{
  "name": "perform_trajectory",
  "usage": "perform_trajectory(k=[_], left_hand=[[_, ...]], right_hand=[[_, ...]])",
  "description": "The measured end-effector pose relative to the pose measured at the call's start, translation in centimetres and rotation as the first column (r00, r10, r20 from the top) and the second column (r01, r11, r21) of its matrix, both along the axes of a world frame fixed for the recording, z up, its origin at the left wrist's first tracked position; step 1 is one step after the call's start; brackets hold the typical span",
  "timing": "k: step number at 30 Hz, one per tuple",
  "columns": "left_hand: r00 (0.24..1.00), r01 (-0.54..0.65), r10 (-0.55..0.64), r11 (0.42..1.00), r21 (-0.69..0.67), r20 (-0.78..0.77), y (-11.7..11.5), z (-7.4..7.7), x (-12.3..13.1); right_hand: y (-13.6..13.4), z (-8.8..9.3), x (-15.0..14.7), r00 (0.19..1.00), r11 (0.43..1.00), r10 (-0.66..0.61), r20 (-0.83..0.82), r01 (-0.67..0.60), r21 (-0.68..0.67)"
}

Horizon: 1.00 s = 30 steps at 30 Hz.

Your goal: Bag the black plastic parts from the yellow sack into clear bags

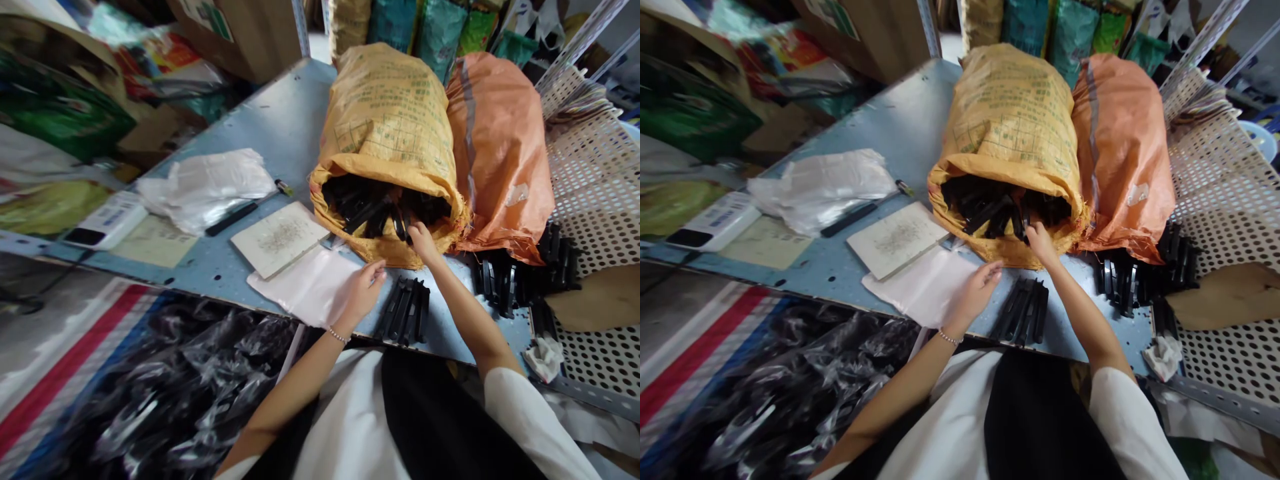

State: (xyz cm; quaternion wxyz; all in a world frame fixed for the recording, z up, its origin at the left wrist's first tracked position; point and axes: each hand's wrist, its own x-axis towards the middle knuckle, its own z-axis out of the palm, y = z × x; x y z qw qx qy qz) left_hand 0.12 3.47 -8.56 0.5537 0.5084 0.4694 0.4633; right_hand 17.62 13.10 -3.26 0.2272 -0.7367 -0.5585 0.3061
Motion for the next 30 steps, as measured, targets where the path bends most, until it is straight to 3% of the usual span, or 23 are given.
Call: perform_trajectory(k=[2, 3, 5, 6, 7, 9, 11, 13, 15, 17, 19, 21, 23, 25, 27, 30], left_hand=[[0.942, 0.066, -0.014, 0.987, -0.146, 0.334, 1.0, 1.1, 0.8], [0.877, 0.126, -0.019, 0.973, -0.192, 0.480, 1.4, 1.8, 1.2], [0.752, 0.240, -0.026, 0.941, -0.237, 0.659, 1.5, 3.1, 1.9], [0.722, 0.267, -0.023, 0.931, -0.248, 0.692, 1.4, 3.8, 2.0], [0.720, 0.262, -0.013, 0.931, -0.255, 0.694, 1.1, 4.3, 2.0], [0.767, 0.221, -0.012, 0.944, -0.247, 0.642, 0.2, 5.2, 1.8], [0.826, 0.211, -0.044, 0.949, -0.236, 0.561, -0.8, 5.7, 1.5], [0.857, 0.252, -0.095, 0.935, -0.250, 0.506, -1.7, 6.1, 1.4], [0.863, 0.296, -0.133, 0.915, -0.275, 0.487, -2.3, 6.3, 1.5], [0.872, 0.297, -0.131, 0.908, -0.296, 0.471, -2.6, 6.5, 1.5], [0.887, 0.258, -0.090, 0.910, -0.324, 0.454, -2.4, 6.6, 1.3], [0.894, 0.195, -0.013, 0.912, -0.362, 0.447, -2.0, 6.7, 0.7], [0.890, 0.130, 0.069, 0.909, -0.395, 0.451, -1.5, 6.8, 0.0], [0.890, 0.097, 0.110, 0.903, -0.418, 0.444, -1.2, 6.9, -0.6], [0.903, 0.125, 0.075, 0.896, -0.426, 0.423, -1.2, 6.7, -0.7], [0.945, 0.071, 0.064, 0.916, -0.395, 0.320, -1.5, 5.4, -0.6]], right_hand=[[-4.2, -0.6, -0.3, 0.967, 0.999, 0.034, -0.252, -0.039, -0.015], [-6.2, -0.8, -0.5, 0.900, 0.995, 0.069, -0.431, -0.092, -0.033], [-9.8, -1.1, -0.8, 0.773, 0.970, 0.136, -0.619, -0.232, -0.076], [-11.1, -0.9, -0.8, 0.755, 0.952, 0.193, -0.626, -0.300, -0.068], [-12.0, -0.5, -0.5, 0.777, 0.937, 0.264, -0.571, -0.348, -0.042], [-12.7, 0.8, 0.3, 0.874, 0.925, 0.376, -0.308, -0.372, 0.072], [-12.1, 2.4, 1.2, 0.928, 0.901, 0.372, 0.027, -0.367, 0.232], [-10.8, 3.7, 1.8, 0.899, 0.836, 0.346, 0.269, -0.425, 0.347], [-9.4, 4.2, 1.8, 0.844, 0.769, 0.375, 0.384, -0.514, 0.380], [-8.3, 4.0, 1.3, 0.853, 0.765, 0.417, 0.314, -0.516, 0.385], [-8.0, 3.6, 0.5, 0.893, 0.820, 0.439, 0.098, -0.443, 0.362], [-8.6, 3.3, -0.1, 0.875, 0.841, 0.482, -0.054, -0.444, 0.308], [-10.0, 3.2, -0.8, 0.798, 0.756, 0.602, 0.036, -0.584, 0.295], [-11.8, 3.0, -1.3, 0.661, 0.596, 0.691, 0.293, -0.750, 0.288], [-13.3, 2.8, -1.9, 0.523, 0.456, 0.683, 0.510, -0.851, 0.261], [-14.3, 2.7, -2.5, 0.437, 0.396, 0.661, 0.610, -0.893, 0.211]])
